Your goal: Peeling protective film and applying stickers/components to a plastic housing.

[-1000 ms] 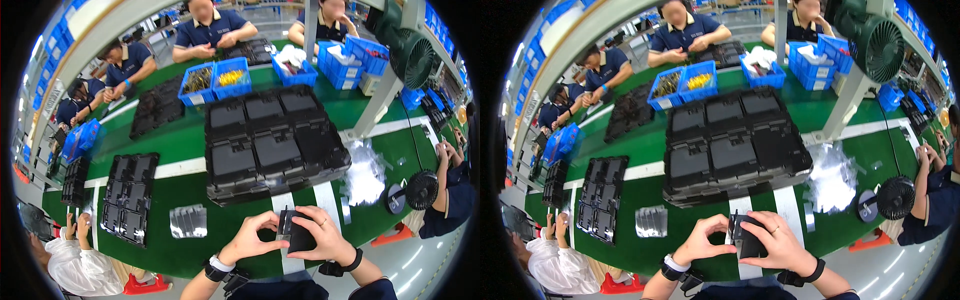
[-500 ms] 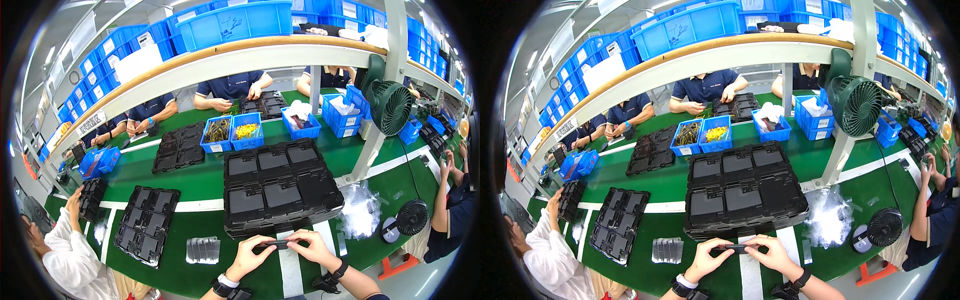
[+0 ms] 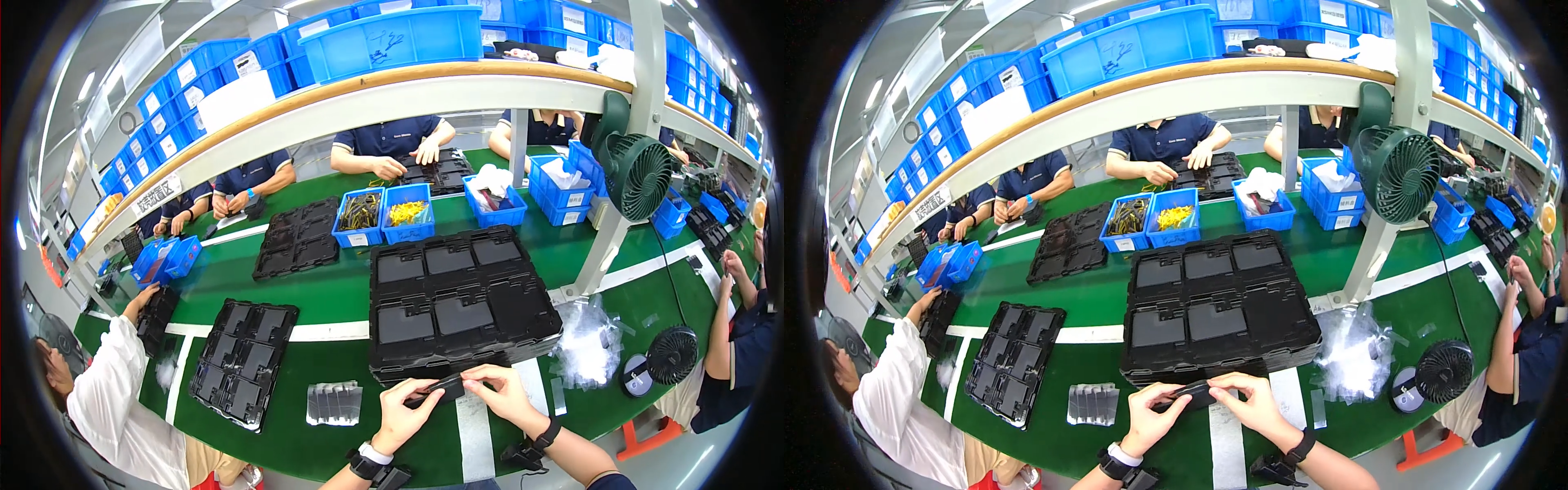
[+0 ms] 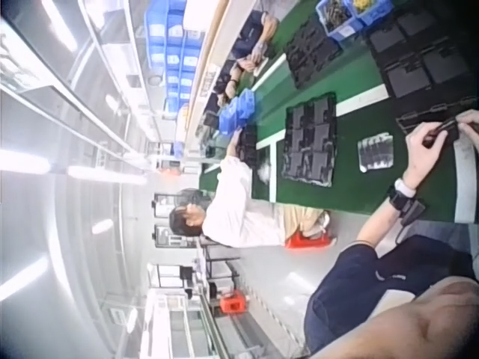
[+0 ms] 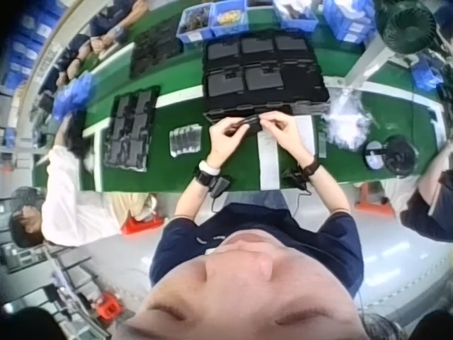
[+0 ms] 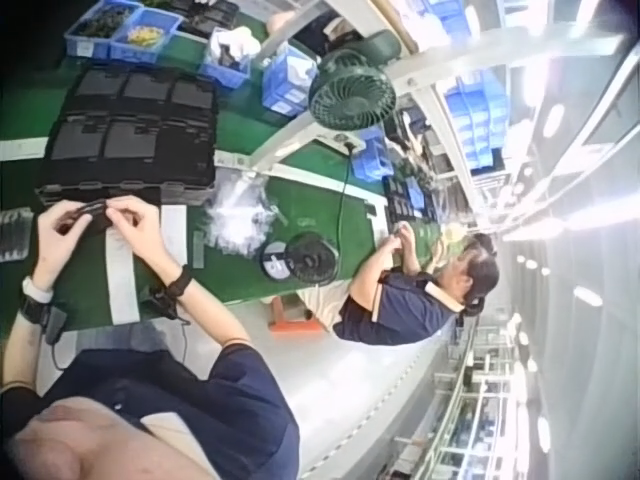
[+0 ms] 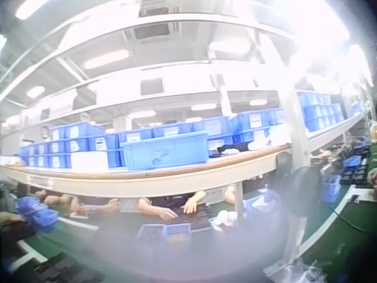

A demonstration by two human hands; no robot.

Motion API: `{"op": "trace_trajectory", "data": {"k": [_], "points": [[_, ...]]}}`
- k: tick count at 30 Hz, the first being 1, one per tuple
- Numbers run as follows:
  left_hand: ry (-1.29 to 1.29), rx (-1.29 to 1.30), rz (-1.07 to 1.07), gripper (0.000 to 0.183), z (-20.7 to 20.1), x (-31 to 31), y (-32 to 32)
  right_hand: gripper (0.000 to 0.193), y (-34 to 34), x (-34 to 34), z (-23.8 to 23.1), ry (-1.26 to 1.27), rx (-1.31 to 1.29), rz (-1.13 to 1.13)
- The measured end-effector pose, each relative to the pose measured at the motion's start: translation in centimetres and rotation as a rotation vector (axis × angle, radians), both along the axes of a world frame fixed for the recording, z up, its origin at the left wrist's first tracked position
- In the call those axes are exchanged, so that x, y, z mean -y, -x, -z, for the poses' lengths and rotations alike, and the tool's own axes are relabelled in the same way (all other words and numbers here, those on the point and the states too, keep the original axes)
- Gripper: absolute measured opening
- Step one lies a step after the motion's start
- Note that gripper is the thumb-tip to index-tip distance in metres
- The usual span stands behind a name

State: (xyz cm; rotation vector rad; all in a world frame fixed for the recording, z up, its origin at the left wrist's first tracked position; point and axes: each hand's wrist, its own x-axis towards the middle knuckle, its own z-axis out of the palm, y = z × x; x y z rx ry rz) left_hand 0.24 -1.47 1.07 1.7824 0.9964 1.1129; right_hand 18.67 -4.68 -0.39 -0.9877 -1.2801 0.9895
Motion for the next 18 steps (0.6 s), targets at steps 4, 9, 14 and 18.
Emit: {"op": "trace_trajectory", "data": {"k": [4,9,14,18], "points": [[0.120,0.058,0.031,0.021,0.7,0.1,0.4,0.013,-0.8,0.3,-0.3,0.279,-0.213,-0.175],[0.390,0.242,0.254,0.023,0.9,0.3,0.7,0.011,-1.4,0.0,1.0,0.306,-0.317,-0.273],[0.472,0.224,0.309,0.023,0.9,0.0,0.8,0.011,-1.0,0.1,0.4,0.189,-0.043,-0.217],[0.443,0.253,0.251,0.022,1.4,0.1,0.5,0.014,-0.8,0.1,1.2,0.142,0.059,-0.172]]}}
